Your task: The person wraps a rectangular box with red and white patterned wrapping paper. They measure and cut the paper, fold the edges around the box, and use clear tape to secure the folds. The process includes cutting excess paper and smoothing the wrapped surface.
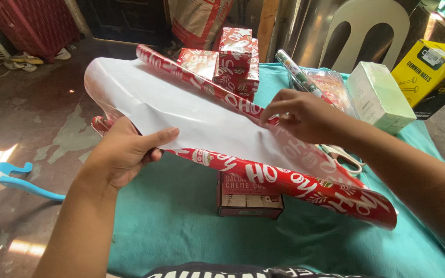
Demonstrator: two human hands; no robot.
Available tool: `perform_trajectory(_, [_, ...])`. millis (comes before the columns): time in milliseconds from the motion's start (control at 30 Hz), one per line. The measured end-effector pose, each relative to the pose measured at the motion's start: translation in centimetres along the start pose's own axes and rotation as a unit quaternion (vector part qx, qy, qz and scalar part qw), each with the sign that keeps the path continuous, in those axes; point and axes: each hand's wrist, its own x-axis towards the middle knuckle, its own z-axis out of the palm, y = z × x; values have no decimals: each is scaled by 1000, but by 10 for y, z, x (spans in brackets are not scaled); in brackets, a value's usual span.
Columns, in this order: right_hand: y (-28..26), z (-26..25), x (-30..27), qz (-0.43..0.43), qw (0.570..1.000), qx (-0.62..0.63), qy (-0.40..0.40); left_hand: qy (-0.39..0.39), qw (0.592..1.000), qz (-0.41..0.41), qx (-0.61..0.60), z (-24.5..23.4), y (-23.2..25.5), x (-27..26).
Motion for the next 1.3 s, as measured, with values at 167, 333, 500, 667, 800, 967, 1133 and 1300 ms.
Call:
perform_trajectory(167, [-31,5,-5,-63,995,-71,37,-6,1000,2,12,-24,-15,6])
perform_trajectory(333, [-44,4,4,87,994,55,20,111,993,-12,-34,-20,-8,-3])
perform_trajectory(500, [-59,19,8,149,947,264,106,224,967,-55,-111,33,-11,-20])
perform_trajectory(667, [-68,31,15,144,945,275,104,116,986,-14,-121,26,-29,-28])
perform_trajectory(800, [-76,41,21,134,938,315,64,140,978,28,-152,-6,-43,-15])
perform_trajectory(967, [-83,44,14,137,978,120,101,245,960,133,1,-35,-41,-24])
perform_trajectory(1133, [-106,64,-15,117,979,-156,51,267,946,157,95,-46,-14,-41])
perform_trajectory(1300, [-133,77,-22,68,985,-152,42,266,942,174,111,-51,4,-48])
